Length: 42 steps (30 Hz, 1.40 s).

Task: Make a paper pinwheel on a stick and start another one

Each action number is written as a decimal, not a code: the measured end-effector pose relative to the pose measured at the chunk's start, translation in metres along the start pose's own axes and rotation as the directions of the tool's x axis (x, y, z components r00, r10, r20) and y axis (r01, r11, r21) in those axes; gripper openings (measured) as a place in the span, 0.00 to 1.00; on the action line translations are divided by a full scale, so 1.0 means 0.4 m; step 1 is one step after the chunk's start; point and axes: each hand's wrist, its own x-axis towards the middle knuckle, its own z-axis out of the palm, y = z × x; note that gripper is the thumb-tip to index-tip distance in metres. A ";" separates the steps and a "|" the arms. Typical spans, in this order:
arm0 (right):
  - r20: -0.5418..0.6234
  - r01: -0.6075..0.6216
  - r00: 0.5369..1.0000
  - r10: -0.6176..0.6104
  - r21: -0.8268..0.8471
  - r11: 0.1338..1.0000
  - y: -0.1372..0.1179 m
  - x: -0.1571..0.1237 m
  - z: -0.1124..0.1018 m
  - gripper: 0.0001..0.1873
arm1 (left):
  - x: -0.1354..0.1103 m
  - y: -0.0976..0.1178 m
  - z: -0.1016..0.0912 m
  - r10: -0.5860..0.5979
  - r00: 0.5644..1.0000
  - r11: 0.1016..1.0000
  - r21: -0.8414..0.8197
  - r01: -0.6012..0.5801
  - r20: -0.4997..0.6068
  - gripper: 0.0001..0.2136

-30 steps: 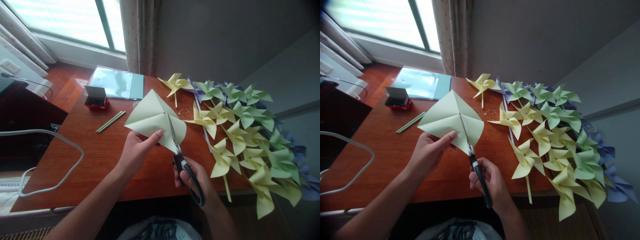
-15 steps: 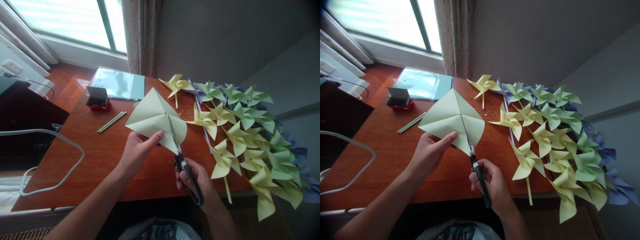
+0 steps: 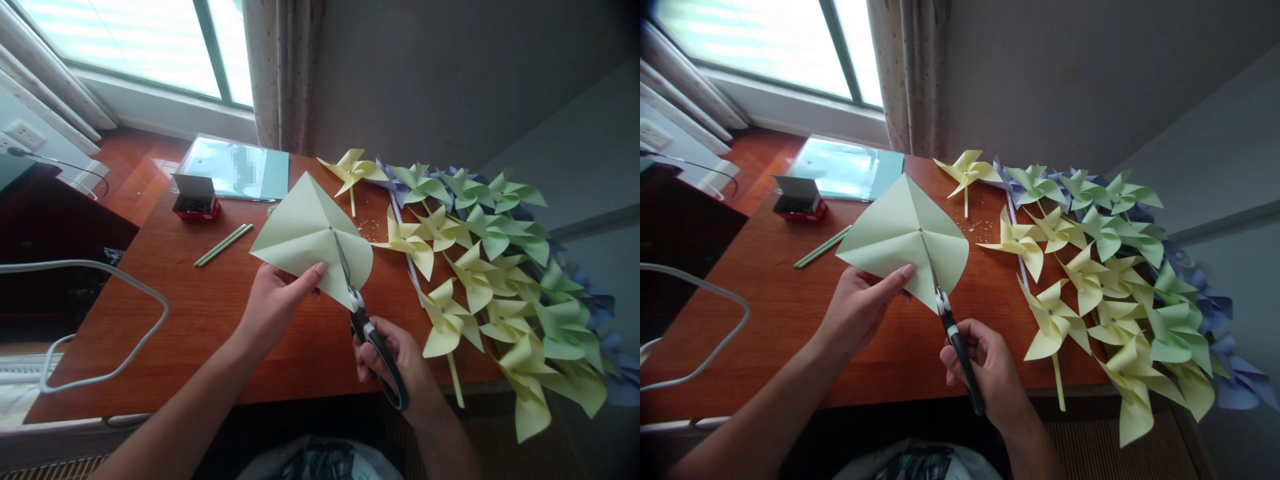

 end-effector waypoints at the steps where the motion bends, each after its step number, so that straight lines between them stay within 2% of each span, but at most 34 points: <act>1: -0.001 -0.002 1.000 0.002 -0.004 1.000 -0.002 0.000 0.000 0.25 | 0.000 0.000 0.000 0.002 1.000 1.000 -0.001 -0.002 -0.003 0.07; 9: -0.003 -0.020 1.000 0.021 0.012 1.000 0.003 -0.002 -0.002 0.25 | -0.002 0.004 0.005 0.012 1.000 1.000 0.005 -0.012 -0.014 0.06; 15: 0.037 -0.034 0.999 0.032 0.046 0.998 0.009 -0.003 -0.001 0.27 | -0.001 0.002 0.004 0.017 1.000 1.000 0.021 -0.017 -0.016 0.07; 21: 0.114 0.030 0.993 -0.036 0.053 0.998 0.016 0.000 -0.001 0.27 | -0.001 0.006 0.008 -0.003 1.000 1.000 0.009 0.003 -0.025 0.08; 37: 0.069 0.021 0.997 -0.026 0.065 0.998 0.012 0.000 0.011 0.25 | -0.002 0.009 0.008 -0.027 0.999 1.000 0.008 0.027 -0.018 0.07; 42: 0.059 0.008 0.998 -0.013 0.083 0.997 0.013 0.001 0.011 0.26 | -0.002 0.005 0.003 -0.062 0.998 0.997 -0.040 0.062 -0.002 0.08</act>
